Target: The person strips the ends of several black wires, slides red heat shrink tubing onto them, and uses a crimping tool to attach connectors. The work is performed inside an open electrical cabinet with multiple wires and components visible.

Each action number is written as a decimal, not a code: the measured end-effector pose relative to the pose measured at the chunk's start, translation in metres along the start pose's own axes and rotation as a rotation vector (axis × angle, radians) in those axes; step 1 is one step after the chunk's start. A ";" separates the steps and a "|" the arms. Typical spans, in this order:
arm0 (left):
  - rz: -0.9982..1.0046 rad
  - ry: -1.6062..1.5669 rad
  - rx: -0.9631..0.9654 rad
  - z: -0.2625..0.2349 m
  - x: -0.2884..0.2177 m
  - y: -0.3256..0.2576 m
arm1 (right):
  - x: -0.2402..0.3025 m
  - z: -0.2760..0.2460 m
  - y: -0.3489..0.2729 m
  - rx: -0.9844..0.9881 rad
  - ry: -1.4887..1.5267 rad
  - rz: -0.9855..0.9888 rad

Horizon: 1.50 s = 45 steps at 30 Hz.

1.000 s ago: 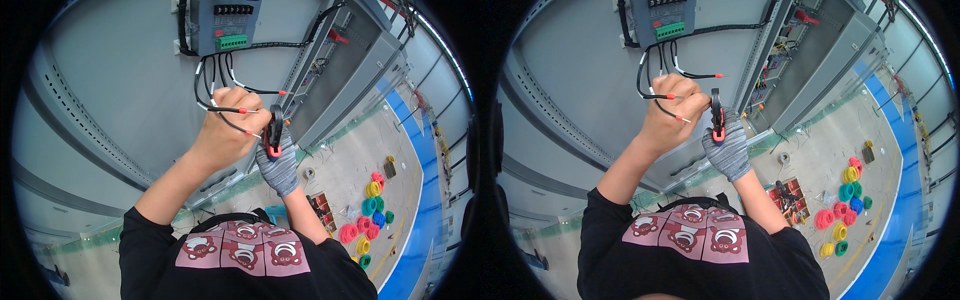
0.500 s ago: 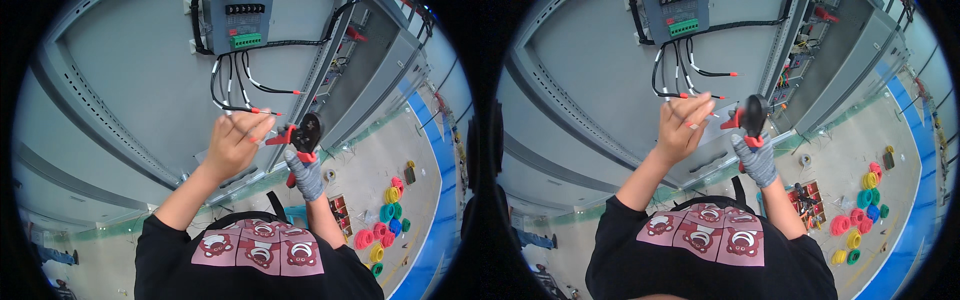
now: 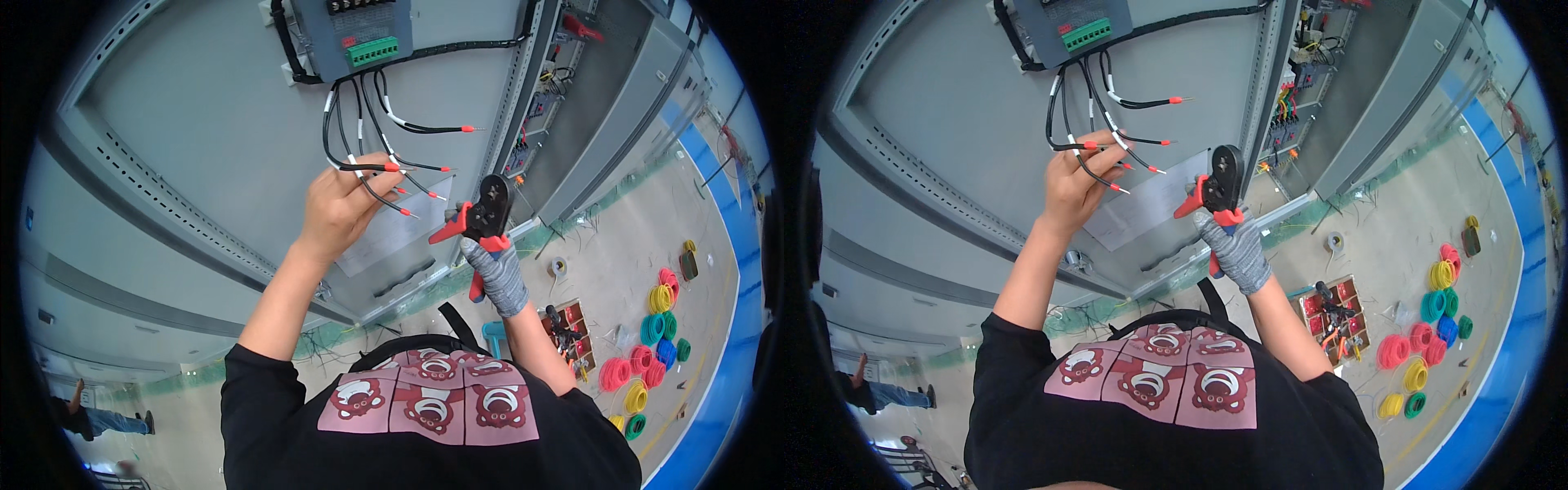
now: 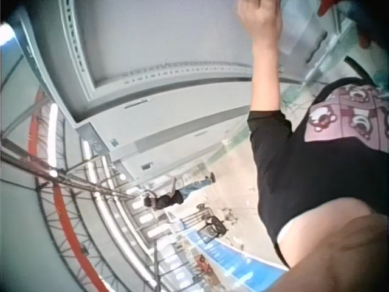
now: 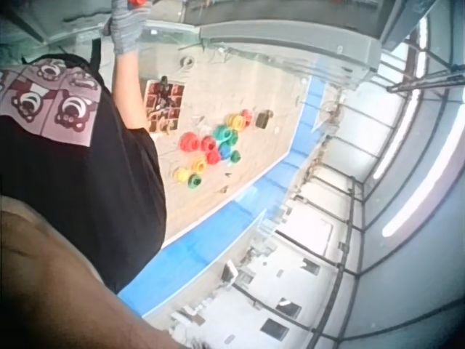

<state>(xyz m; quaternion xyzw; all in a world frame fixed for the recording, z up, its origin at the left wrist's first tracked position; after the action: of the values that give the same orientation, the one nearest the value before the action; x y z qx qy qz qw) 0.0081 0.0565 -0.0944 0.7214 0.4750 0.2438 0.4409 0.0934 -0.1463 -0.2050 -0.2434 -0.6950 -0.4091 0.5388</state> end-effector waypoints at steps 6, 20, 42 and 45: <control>-0.088 -0.122 0.060 0.020 0.009 0.003 | 0.011 0.011 0.003 0.081 0.027 0.098; -0.094 -0.026 0.013 0.033 -0.005 0.020 | 0.013 0.023 0.026 0.058 -0.098 0.078; -0.140 -0.094 0.019 0.036 -0.013 0.026 | 0.028 0.027 0.037 0.106 -0.108 0.098; -0.179 -0.101 0.014 0.036 -0.013 0.025 | 0.032 0.025 0.037 0.090 -0.119 0.050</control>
<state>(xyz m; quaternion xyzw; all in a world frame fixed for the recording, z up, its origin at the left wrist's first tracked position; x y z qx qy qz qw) 0.0419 0.0260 -0.0892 0.6907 0.5163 0.1633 0.4793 0.0990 -0.1081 -0.1658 -0.2603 -0.7370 -0.3488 0.5172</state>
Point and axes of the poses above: each hand's wrist, its own y-axis towards the middle knuckle, its own z-axis out of the palm, x = y × z, the point moved 6 cm from there along y, towards the middle knuckle, and after that the axes turned 4 degrees about -z, right-handed, at the moved point
